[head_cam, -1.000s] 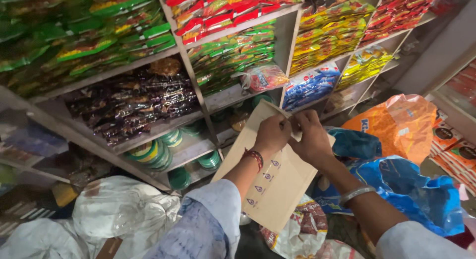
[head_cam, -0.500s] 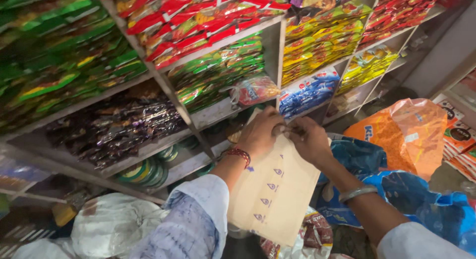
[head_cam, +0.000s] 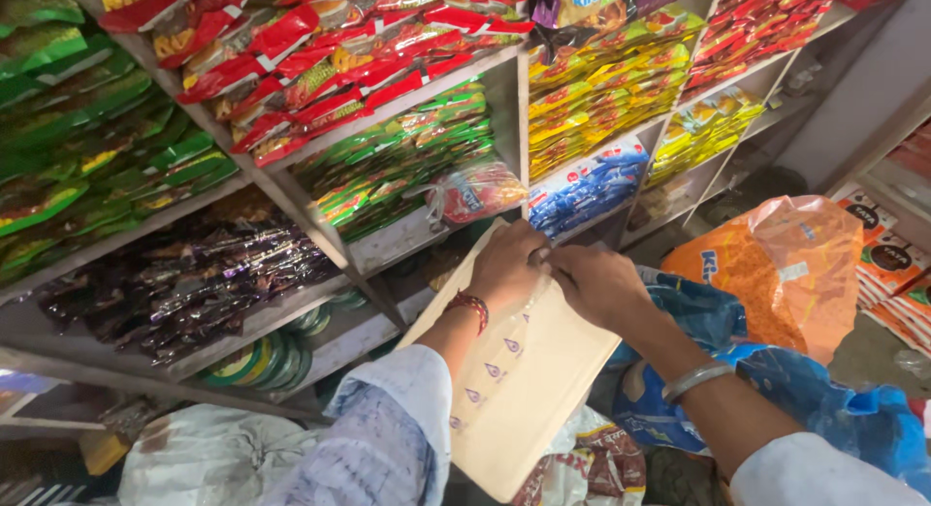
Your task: The person removes plastic bottles of cooking oil from a cardboard box and places them one by one onto a wooden shelf. The person then folds the empty cardboard box.
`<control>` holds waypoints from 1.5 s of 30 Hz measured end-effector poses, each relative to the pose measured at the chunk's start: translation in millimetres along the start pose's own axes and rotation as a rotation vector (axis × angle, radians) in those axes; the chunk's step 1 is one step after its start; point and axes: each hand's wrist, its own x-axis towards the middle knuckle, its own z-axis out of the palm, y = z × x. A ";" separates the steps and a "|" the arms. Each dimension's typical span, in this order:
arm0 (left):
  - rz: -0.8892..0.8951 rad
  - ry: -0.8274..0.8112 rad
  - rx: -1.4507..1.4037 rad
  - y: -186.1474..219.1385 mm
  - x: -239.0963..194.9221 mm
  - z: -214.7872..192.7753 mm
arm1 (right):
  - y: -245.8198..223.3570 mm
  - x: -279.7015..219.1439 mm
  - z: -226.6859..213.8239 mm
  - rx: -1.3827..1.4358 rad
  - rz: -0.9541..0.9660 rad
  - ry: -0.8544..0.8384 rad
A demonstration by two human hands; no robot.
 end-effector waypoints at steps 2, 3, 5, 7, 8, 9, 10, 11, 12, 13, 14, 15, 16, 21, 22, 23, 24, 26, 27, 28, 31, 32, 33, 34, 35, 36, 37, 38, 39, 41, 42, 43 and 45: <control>0.010 -0.023 0.008 -9.8 7.1 5.2 | 0.2 -3.5 5.6 -0.016 -0.072 -0.015; 0.013 -0.034 0.010 -14.6 10.0 8.2 | 0.2 -6.6 9.2 -0.045 -0.180 -0.007; 0.006 -0.003 -0.065 -24.8 14.0 12.7 | -1.7 -14.8 17.7 -0.100 -0.397 0.007; 0.011 0.009 -0.103 -33.6 15.9 15.7 | -9.2 -29.2 28.7 -0.050 -0.428 0.018; 0.020 0.006 -0.106 -37.3 17.1 16.5 | -14.6 -36.6 34.6 -0.025 -0.444 0.024; 0.036 0.004 -0.105 -41.1 19.8 15.6 | -20.4 -42.0 40.3 0.041 -0.412 0.029; 0.034 0.011 -0.094 -44.0 21.1 14.9 | -26.7 -47.8 46.1 0.106 -0.381 0.035; 0.031 0.016 -0.086 -45.3 20.6 15.6 | -32.1 -54.8 50.8 0.172 -0.347 0.038; 0.028 0.021 -0.078 -46.4 19.6 16.1 | -36.7 -61.1 54.9 0.172 -0.300 0.054; 0.035 0.020 -0.098 -47.4 20.4 16.0 | -40.4 -65.0 58.5 0.170 -0.255 0.072; 0.042 0.019 -0.118 -48.4 21.3 15.8 | -42.7 -66.9 61.4 0.169 -0.210 0.091; 0.049 0.013 -0.141 -48.8 20.8 17.1 | -43.1 -68.3 63.1 0.217 -0.126 0.140; 0.054 0.004 -0.139 -49.5 20.6 18.3 | -41.9 -67.9 63.9 0.265 -0.043 0.189; 0.098 0.025 -0.181 -48.9 22.0 25.7 | -24.4 -46.5 54.9 0.309 0.350 0.324; 0.096 0.017 -0.184 -48.5 22.4 26.3 | -21.5 -41.8 51.8 0.295 0.339 0.344; 0.095 0.012 -0.185 -48.1 23.4 26.7 | -19.2 -38.2 48.6 0.281 0.326 0.365; 0.094 0.007 -0.187 -46.9 24.3 27.6 | -18.4 -35.6 46.8 0.256 0.361 0.343; 0.087 0.025 -0.196 -45.4 20.5 30.0 | -20.6 -34.2 47.6 0.215 0.434 0.291; 0.083 0.034 -0.197 -45.6 19.5 30.8 | -21.9 -33.7 48.9 0.194 0.456 0.289; 0.079 0.032 -0.192 -45.6 18.9 32.0 | -23.0 -33.3 50.5 0.173 0.478 0.288; 0.076 0.047 -0.185 -46.0 18.1 35.8 | -24.2 -31.6 55.0 0.154 0.525 0.258; 0.087 0.064 -0.192 -46.2 18.8 36.5 | -24.1 -30.8 56.5 0.155 0.538 0.246; 0.094 0.080 -0.199 -46.7 17.0 37.3 | -24.8 -30.7 59.2 0.136 0.530 0.248; 0.099 0.078 -0.206 -46.9 15.3 37.9 | -25.1 -30.1 61.6 0.117 0.521 0.250; 0.107 0.079 -0.212 -46.3 16.2 37.8 | -24.4 -28.7 62.6 0.098 0.509 0.256; 0.115 0.081 -0.217 -45.7 16.9 37.3 | -23.6 -27.7 63.2 0.112 0.536 0.236; 0.127 0.072 -0.211 -45.5 16.7 36.5 | -22.5 -27.1 63.4 0.126 0.563 0.213; 0.139 0.063 -0.204 -46.1 15.4 35.4 | -21.6 -27.2 63.7 0.140 0.590 0.191; 0.151 0.054 -0.196 -47.4 13.9 33.8 | -20.7 -27.8 63.6 0.111 0.518 0.207; 0.148 -0.010 -0.189 -51.6 5.9 31.6 | -18.7 -31.8 61.4 0.052 0.374 0.234; 0.145 -0.043 -0.186 -54.5 1.1 30.9 | -18.5 -35.2 60.3 0.021 0.405 0.161; 0.217 -0.056 -0.164 -57.4 -5.3 31.0 | -18.6 -40.5 58.6 -0.010 0.435 0.085; 0.360 -0.082 -0.116 -62.6 -20.9 31.6 | -20.4 -47.8 54.9 -0.064 0.440 0.006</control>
